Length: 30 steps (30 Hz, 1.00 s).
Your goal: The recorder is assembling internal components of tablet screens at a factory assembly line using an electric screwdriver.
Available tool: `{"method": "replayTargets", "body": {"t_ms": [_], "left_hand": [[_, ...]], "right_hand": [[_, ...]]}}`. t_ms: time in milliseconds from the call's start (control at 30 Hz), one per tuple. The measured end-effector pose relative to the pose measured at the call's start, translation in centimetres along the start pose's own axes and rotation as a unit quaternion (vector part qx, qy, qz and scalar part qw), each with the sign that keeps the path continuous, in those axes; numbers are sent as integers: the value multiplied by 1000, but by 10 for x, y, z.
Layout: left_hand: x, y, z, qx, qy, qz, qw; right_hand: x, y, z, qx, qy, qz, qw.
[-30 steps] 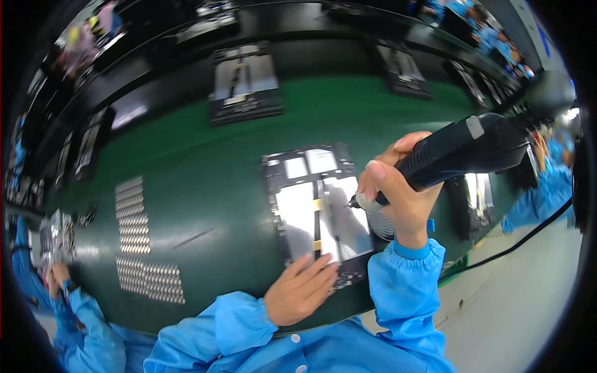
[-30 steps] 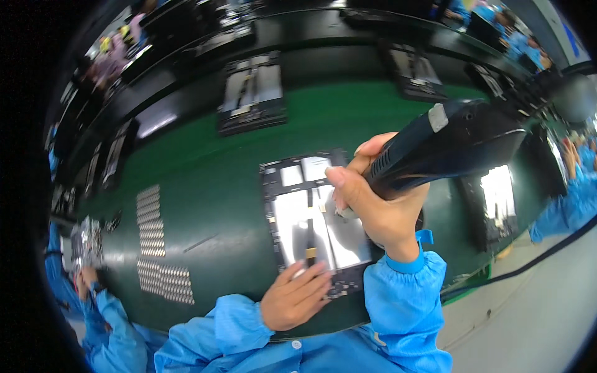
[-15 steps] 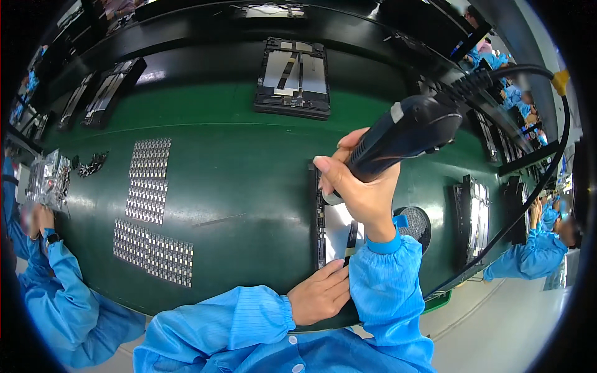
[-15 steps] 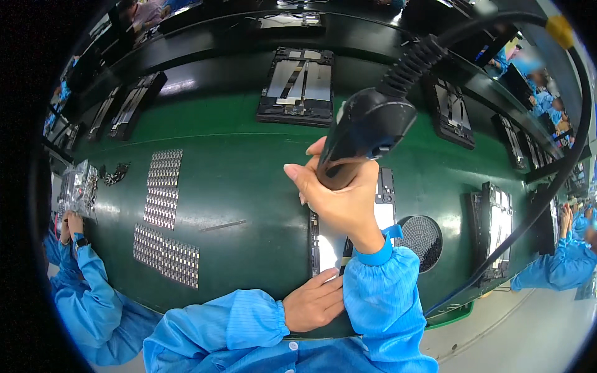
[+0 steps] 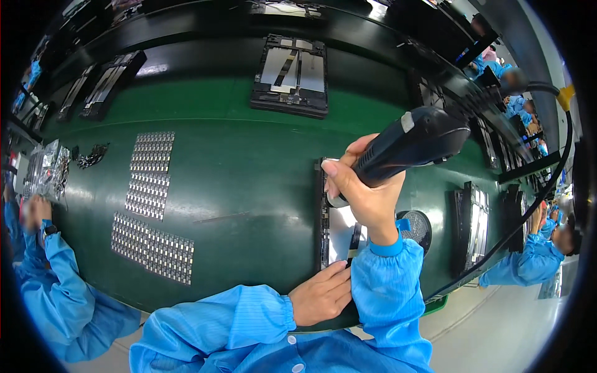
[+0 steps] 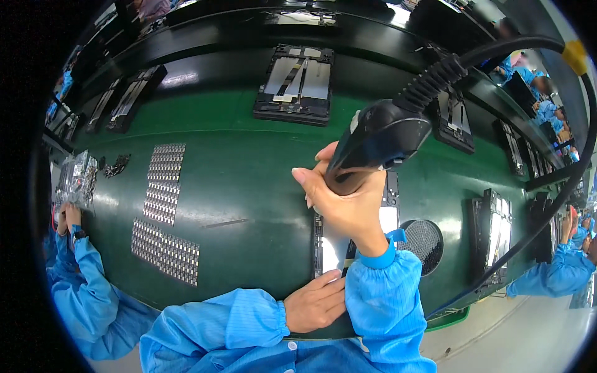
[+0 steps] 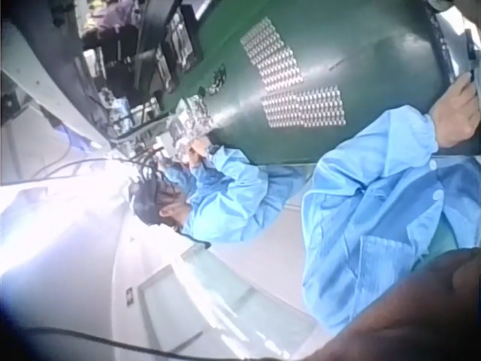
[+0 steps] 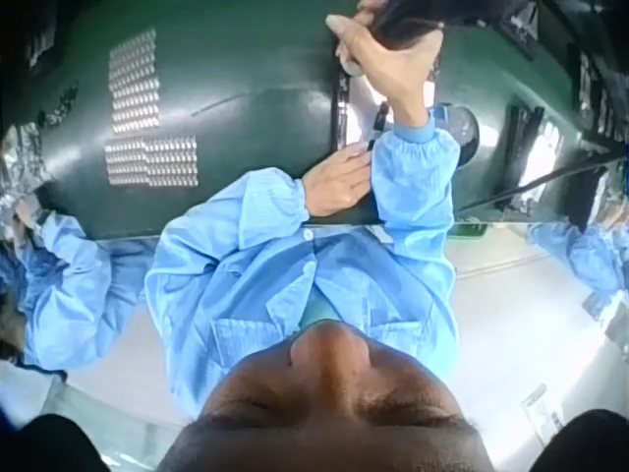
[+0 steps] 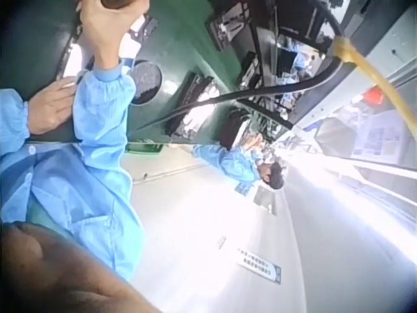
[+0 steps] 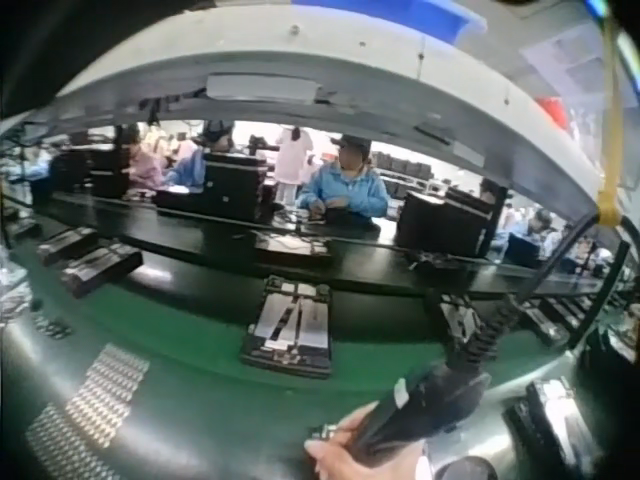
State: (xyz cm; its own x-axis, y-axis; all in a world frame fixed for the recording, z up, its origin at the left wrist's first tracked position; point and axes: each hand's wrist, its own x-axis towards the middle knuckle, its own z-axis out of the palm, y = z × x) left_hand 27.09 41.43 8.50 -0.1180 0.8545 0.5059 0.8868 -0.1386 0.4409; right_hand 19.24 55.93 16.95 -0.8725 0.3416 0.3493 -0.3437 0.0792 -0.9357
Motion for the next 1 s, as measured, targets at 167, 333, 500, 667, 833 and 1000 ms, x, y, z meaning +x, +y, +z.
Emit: {"method": "replayTargets", "body": {"t_ms": [167,333,500,667,833,1000], "left_hand": [[-1,1,-1,2,-1,-5,1000],[-1,2,0,-7,11,-12,1000],[3,-1,-1,3,-4,-4,1000],[8,-25,-23,19,-51,51,997],[53,-110,-41,64,-88,95,990],[159,-183,-31,155,-50,-32,986]], "right_hand": [[-6,-2,6,-4,-5,-1,1000],[-10,-4,9,-30,-4,11,999],[-7,-6,3,-19,2,21,1000],[-25,-40,-40,35,42,-63,997],[-70,-39,-78,162,43,-50,985],[-82,-32,-84,142,53,38,988]]}}
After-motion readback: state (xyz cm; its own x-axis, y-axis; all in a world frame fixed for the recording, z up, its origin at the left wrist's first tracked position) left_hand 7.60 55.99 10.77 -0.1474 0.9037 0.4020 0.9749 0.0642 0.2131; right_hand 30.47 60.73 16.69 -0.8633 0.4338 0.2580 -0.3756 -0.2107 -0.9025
